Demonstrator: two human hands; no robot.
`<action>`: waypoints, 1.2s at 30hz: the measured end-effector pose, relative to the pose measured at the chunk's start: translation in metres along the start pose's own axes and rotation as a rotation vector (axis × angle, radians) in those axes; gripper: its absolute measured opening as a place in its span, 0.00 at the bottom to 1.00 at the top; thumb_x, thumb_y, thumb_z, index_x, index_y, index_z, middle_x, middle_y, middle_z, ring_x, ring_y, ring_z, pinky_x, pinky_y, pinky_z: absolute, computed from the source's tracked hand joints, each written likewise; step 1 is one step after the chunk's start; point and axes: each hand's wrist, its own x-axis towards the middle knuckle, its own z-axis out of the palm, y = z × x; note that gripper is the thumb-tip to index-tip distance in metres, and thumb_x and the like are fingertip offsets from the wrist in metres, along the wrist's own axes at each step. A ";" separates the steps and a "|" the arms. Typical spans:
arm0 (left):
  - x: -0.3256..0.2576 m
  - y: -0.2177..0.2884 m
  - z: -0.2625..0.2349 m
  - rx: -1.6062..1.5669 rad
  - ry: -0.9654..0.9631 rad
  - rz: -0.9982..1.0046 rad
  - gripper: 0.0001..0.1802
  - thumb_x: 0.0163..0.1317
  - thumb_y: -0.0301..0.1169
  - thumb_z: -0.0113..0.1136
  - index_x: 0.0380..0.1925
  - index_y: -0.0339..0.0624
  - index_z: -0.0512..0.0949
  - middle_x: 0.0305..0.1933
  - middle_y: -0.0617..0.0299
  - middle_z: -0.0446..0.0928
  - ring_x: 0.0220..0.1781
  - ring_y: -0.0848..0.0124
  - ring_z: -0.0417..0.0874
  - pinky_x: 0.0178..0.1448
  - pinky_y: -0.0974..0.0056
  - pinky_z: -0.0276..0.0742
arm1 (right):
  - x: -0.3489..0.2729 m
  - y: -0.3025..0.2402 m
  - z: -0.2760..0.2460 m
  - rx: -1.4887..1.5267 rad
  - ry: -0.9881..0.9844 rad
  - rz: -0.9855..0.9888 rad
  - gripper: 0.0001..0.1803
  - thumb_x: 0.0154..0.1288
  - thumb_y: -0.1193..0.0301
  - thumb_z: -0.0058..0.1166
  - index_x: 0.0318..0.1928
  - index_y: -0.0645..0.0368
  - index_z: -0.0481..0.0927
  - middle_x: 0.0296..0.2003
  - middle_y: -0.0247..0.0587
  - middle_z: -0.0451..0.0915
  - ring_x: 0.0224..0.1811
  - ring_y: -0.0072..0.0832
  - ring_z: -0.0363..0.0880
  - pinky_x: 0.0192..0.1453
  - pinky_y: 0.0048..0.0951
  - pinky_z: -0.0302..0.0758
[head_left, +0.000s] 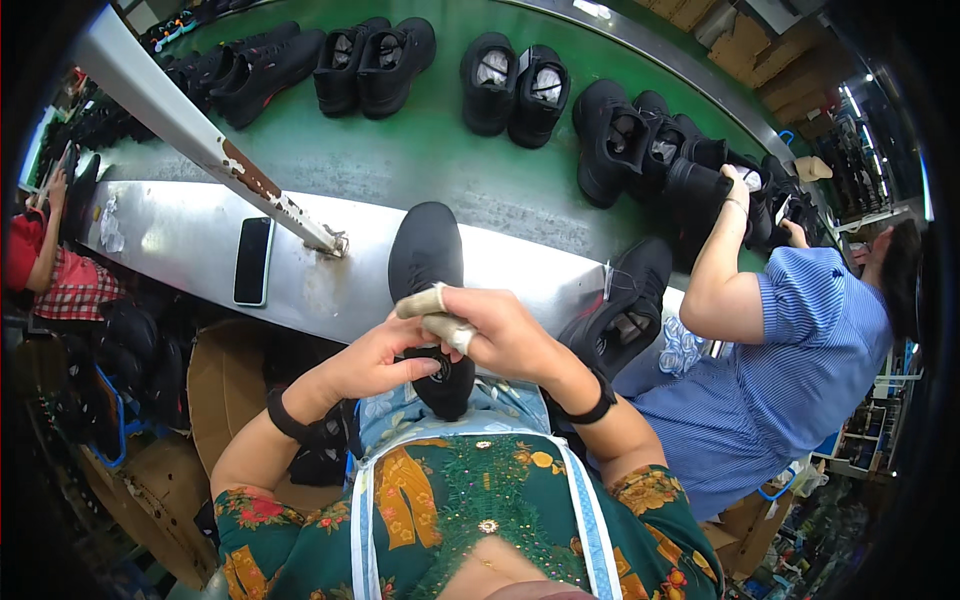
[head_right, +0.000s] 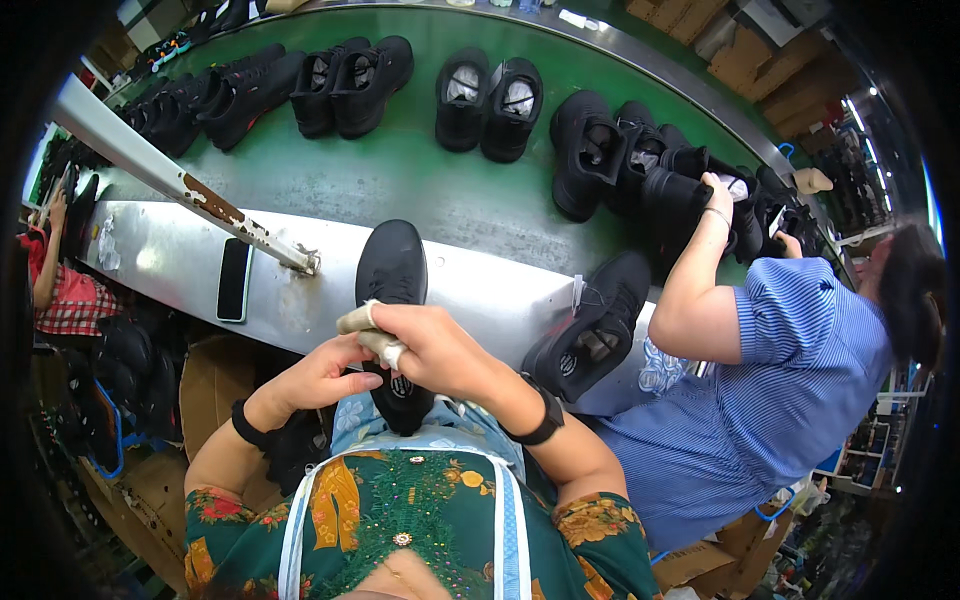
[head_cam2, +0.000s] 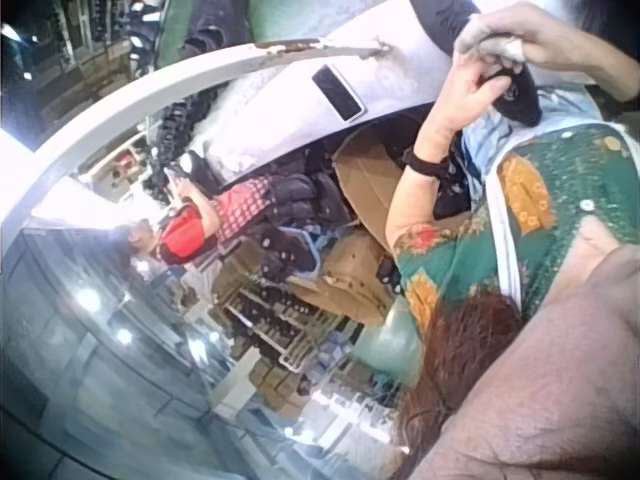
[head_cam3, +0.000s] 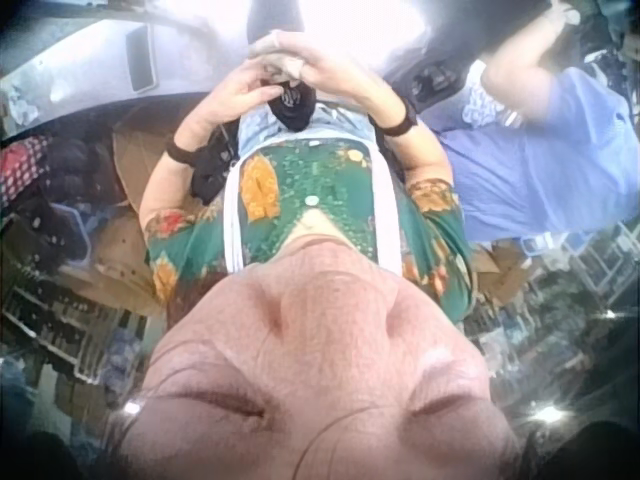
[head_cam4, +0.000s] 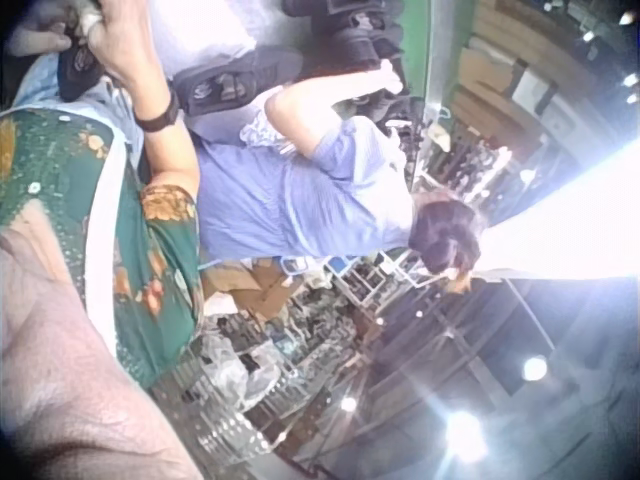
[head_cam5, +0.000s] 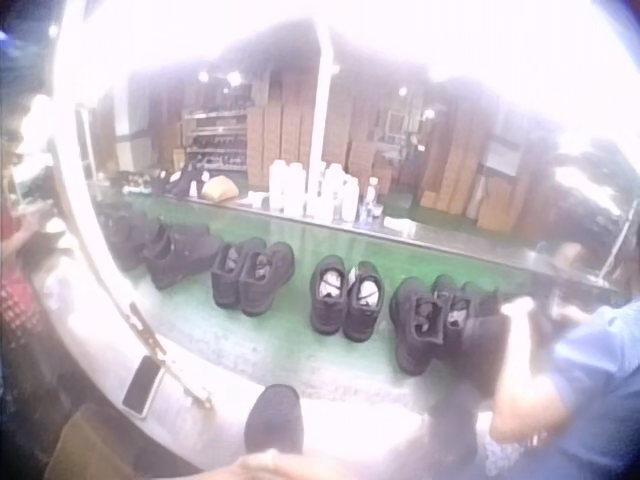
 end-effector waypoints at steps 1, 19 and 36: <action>0.001 0.002 0.000 0.188 0.044 0.081 0.13 0.56 0.27 0.56 0.43 0.41 0.77 0.51 0.60 0.71 0.60 0.59 0.63 0.66 0.56 0.54 | 0.010 0.001 -0.002 -0.070 -0.046 -0.036 0.13 0.64 0.77 0.47 0.50 0.59 0.75 0.31 0.36 0.74 0.25 0.18 0.73 0.31 0.21 0.73; 0.013 0.038 -0.021 0.057 0.463 0.132 0.13 0.66 0.28 0.43 0.38 0.35 0.78 0.48 0.58 0.73 0.51 0.70 0.72 0.58 0.64 0.65 | -0.003 0.047 0.025 -0.369 0.191 -0.275 0.19 0.46 0.76 0.62 0.43 0.57 0.79 0.41 0.39 0.71 0.40 0.35 0.70 0.45 0.31 0.70; 0.040 -0.020 0.043 0.619 0.663 0.059 0.13 0.46 0.20 0.54 0.34 0.45 0.76 0.35 0.57 0.69 0.31 0.57 0.76 0.35 0.59 0.74 | -0.076 0.026 0.031 0.051 0.279 0.474 0.13 0.57 0.74 0.58 0.44 0.57 0.75 0.34 0.46 0.79 0.30 0.26 0.80 0.36 0.25 0.75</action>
